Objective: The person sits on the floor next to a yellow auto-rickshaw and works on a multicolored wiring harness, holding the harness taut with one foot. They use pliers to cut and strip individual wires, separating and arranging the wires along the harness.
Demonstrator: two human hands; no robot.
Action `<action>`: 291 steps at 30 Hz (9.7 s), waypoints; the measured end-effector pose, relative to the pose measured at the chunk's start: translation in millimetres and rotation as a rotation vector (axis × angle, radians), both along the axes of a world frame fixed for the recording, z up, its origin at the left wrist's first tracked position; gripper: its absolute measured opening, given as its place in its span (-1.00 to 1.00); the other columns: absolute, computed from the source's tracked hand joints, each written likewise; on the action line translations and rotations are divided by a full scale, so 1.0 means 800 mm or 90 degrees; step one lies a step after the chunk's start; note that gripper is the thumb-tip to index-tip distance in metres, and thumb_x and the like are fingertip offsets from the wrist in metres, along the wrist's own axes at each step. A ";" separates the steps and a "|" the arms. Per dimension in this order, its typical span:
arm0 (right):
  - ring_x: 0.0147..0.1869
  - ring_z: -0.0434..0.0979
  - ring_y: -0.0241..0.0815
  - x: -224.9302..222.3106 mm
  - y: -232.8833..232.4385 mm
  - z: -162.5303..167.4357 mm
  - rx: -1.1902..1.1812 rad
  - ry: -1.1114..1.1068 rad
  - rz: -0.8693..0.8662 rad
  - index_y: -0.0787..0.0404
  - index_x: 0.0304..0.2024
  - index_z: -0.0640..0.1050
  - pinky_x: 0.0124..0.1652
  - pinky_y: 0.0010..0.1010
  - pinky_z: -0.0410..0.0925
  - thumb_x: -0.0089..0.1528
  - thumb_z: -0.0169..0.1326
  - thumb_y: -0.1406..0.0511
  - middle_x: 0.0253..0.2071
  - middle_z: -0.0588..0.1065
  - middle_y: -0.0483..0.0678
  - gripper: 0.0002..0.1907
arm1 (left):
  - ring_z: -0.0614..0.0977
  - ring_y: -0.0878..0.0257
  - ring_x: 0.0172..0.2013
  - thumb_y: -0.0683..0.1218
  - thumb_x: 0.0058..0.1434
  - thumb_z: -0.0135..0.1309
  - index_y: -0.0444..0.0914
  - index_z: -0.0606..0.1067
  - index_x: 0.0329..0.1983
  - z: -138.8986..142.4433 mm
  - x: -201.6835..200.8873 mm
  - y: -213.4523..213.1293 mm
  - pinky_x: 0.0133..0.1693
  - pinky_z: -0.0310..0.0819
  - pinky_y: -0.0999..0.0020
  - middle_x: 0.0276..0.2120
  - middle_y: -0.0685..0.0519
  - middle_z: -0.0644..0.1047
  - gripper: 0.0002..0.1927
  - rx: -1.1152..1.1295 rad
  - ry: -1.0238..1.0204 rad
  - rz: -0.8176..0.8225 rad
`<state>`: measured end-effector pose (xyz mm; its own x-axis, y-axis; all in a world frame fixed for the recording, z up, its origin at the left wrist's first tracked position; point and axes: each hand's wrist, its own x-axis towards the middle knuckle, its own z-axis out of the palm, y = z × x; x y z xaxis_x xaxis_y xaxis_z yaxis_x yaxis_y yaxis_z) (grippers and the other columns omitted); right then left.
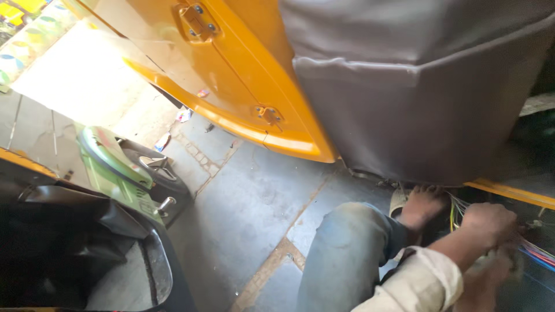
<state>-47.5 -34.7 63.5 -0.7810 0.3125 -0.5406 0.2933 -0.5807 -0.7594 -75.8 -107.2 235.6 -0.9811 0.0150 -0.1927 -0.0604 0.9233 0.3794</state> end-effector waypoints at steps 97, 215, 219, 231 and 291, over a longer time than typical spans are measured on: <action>-0.34 0.61 -0.19 0.187 0.277 -0.090 0.001 -0.304 -0.282 0.14 -0.20 0.63 -0.28 -0.32 0.49 0.19 0.18 0.31 -0.32 0.59 -0.07 -0.86 | 0.64 -0.13 -0.17 0.05 0.31 0.03 -0.01 0.55 0.17 -0.271 -0.183 0.024 -0.07 0.47 -0.05 -0.15 -0.14 0.63 -0.64 -0.115 0.025 -0.619; -0.08 0.47 0.35 0.239 0.275 0.165 0.899 -0.018 0.073 0.30 -0.06 0.51 -0.13 0.03 0.34 0.27 0.11 0.29 -0.14 0.43 0.26 -0.75 | 0.62 -0.23 -0.16 -0.18 0.27 -0.05 -0.32 0.50 -0.09 -0.070 0.077 0.228 -0.11 0.50 -0.02 -0.23 -0.25 0.60 -0.80 0.547 -0.100 -0.607; -0.06 0.47 0.37 0.199 0.336 0.180 0.956 -0.015 0.169 0.25 0.00 0.53 -0.11 0.08 0.34 0.31 0.10 0.24 -0.14 0.45 0.27 -0.73 | 0.64 -0.18 -0.20 -0.20 0.23 -0.05 -0.33 0.53 -0.11 -0.101 0.066 0.280 -0.14 0.51 0.06 -0.24 -0.25 0.62 -0.78 0.583 -0.058 -0.469; 0.02 0.54 0.28 0.089 0.355 0.118 0.963 0.212 0.623 0.11 0.06 0.56 -0.08 -0.01 0.43 0.23 0.15 0.16 0.00 0.49 0.20 -0.63 | 0.42 0.34 -0.31 -0.13 0.33 -0.02 -0.39 0.50 -0.18 -0.201 0.123 0.243 -0.24 0.34 0.35 -0.41 0.05 0.47 -0.81 0.807 0.040 0.194; 0.03 0.57 0.04 -0.133 0.046 0.060 1.022 0.374 0.862 0.09 -0.32 0.59 -0.06 -0.07 0.44 0.05 0.24 0.24 -0.20 0.57 -0.05 -0.83 | 0.53 0.33 -0.40 -0.15 0.45 0.00 -0.43 0.46 -0.15 -0.261 0.028 0.130 -0.37 0.51 0.40 -0.36 0.03 0.50 -0.81 1.202 0.337 0.655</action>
<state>-154.0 2.0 111.6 -0.7878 -0.6006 -0.1363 -0.5175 0.7656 -0.3822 -53.4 -3.2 26.7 -0.7124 -0.5949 -0.3722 0.2369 -0.7031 0.6705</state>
